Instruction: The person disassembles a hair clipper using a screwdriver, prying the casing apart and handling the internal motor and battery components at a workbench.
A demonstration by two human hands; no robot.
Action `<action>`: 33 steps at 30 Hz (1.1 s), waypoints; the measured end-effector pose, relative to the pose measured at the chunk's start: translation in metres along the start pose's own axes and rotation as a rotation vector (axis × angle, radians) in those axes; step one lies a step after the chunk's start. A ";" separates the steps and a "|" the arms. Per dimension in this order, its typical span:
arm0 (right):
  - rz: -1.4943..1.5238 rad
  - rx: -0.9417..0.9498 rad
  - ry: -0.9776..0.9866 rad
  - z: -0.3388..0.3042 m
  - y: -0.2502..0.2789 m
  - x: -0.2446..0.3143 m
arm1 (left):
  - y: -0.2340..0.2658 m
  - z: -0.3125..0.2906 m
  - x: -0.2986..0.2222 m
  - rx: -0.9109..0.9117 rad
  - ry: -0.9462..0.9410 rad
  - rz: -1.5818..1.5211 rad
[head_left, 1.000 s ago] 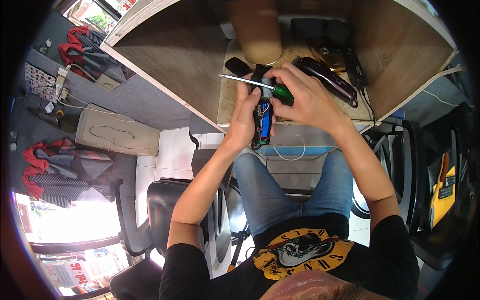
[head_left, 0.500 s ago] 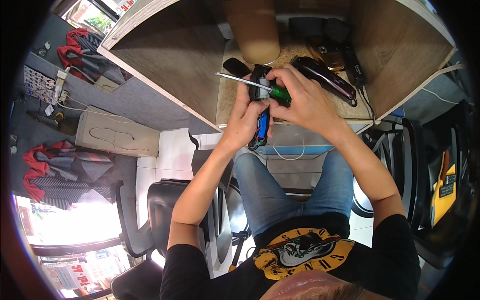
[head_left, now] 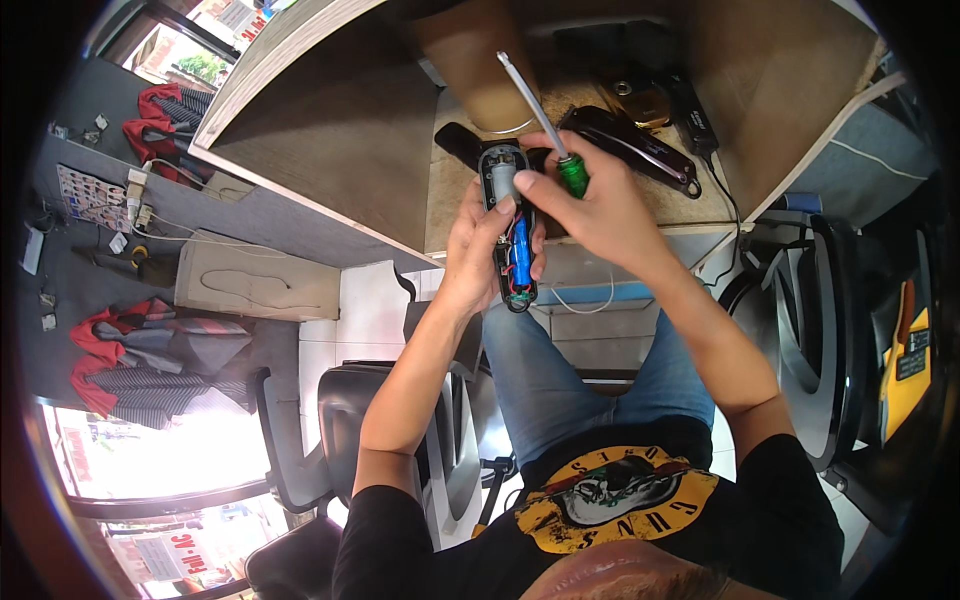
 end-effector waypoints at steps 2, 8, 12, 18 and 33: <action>-0.023 -0.031 0.080 -0.002 -0.003 -0.007 | 0.006 0.004 0.004 -0.007 0.018 0.004; 0.035 0.035 0.077 -0.003 0.004 -0.002 | -0.006 0.007 0.001 -0.012 -0.028 0.083; 0.241 0.169 -0.140 -0.004 0.005 -0.002 | -0.021 0.006 -0.005 0.022 -0.070 0.133; 0.240 0.135 -0.139 -0.003 0.002 -0.004 | -0.017 0.007 0.000 -0.006 -0.012 0.160; 0.122 -0.026 -0.039 0.002 -0.001 -0.013 | 0.009 0.022 0.023 0.208 0.286 -0.347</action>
Point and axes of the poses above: each hand's wrist, its own z-axis towards the middle knuckle, its own y-axis out of the back of the hand, x = y × z, the point moved 5 cm from there along z, towards the middle knuckle, and after that the axes turned 4 degrees about -z, right-handed, at the moved point
